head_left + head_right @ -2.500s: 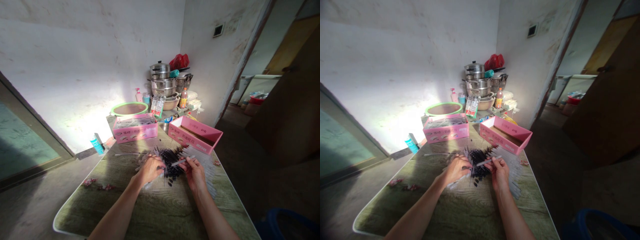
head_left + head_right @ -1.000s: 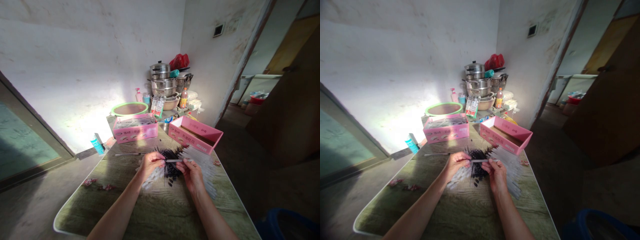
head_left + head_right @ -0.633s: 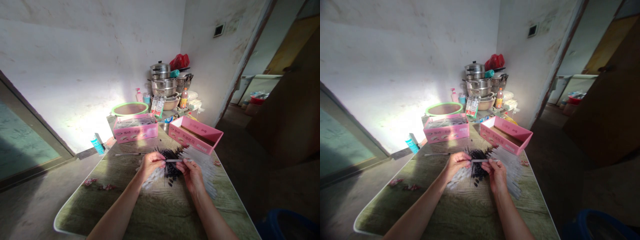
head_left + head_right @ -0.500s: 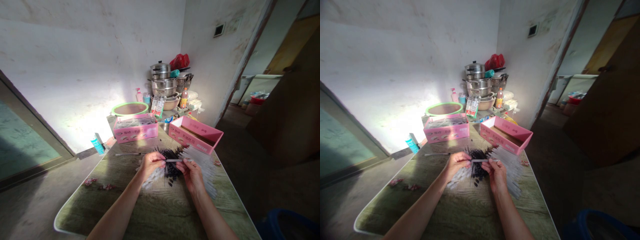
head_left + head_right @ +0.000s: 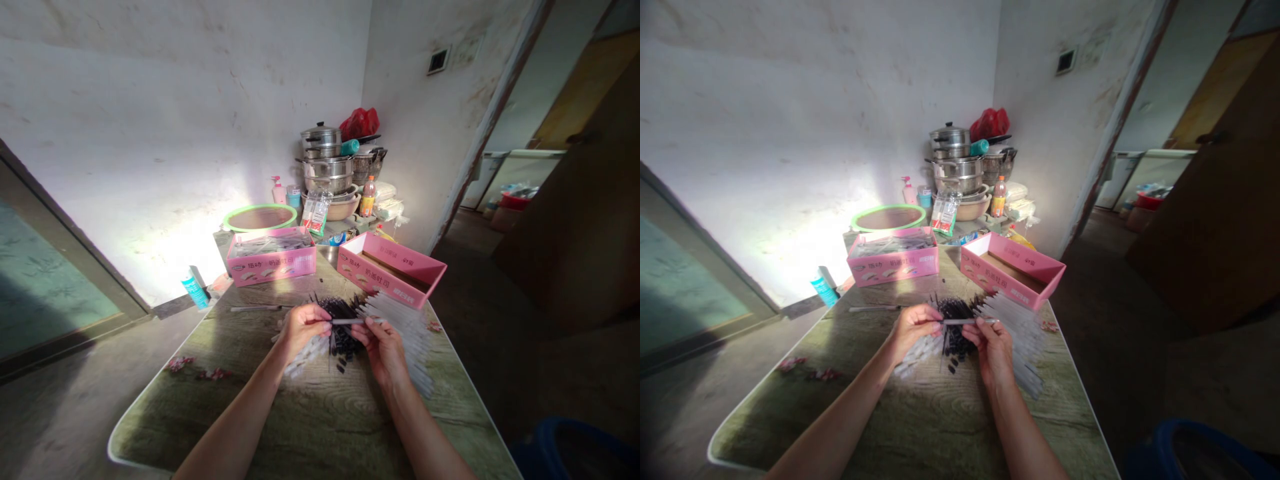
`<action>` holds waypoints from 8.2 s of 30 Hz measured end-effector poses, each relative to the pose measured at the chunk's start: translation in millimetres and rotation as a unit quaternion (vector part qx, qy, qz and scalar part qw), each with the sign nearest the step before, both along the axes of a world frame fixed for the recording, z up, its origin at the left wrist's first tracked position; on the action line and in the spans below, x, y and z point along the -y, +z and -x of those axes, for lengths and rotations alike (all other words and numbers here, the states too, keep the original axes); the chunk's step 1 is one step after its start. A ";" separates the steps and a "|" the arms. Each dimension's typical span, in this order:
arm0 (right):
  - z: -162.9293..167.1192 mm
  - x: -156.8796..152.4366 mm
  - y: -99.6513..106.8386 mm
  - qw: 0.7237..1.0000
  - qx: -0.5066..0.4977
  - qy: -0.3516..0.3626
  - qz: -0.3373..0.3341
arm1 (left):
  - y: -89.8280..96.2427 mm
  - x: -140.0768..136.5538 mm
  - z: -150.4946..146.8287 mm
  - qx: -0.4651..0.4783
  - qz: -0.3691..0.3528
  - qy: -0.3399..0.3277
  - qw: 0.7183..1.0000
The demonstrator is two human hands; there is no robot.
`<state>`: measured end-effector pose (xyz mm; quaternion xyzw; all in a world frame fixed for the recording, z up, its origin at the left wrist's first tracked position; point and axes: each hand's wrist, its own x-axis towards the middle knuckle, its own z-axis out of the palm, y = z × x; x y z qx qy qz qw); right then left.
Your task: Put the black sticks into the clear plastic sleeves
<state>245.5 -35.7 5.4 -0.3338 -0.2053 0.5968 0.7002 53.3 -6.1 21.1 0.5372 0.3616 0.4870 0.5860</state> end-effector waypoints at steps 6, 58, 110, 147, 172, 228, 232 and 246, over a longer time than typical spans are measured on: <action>1.5 0.6 3.2 1.000 0.007 -0.004 -0.003 | 1.1 0.2 -0.2 -0.003 0.003 -0.001 1.000; 2.7 -0.8 -2.6 0.999 0.033 -0.020 -0.005 | -2.8 -5.2 2.2 -0.122 -0.074 0.052 0.988; 4.6 1.4 -2.9 0.997 0.072 -0.011 0.005 | -6.0 -1.7 5.9 -0.206 -0.027 -0.037 0.977; -0.1 3.9 3.7 0.996 0.081 0.014 -0.016 | 9.4 -1.1 43.4 -0.485 -0.241 -0.042 0.840; 7.9 12.5 -1.8 0.915 0.366 0.140 -0.101 | 4.2 -17.6 29.8 -0.127 -0.060 -0.003 0.990; 7.0 8.4 -3.0 0.856 0.477 0.174 -0.096 | 19.1 -4.4 21.3 -0.337 -0.352 0.001 0.873; 8.7 8.8 -4.0 0.860 0.472 0.173 -0.086 | 14.6 2.7 7.7 -0.407 -0.392 -0.055 0.823; 8.8 9.9 -0.5 0.903 0.417 0.083 -0.066 | -5.3 -36.1 177.8 -0.546 -0.182 0.222 0.787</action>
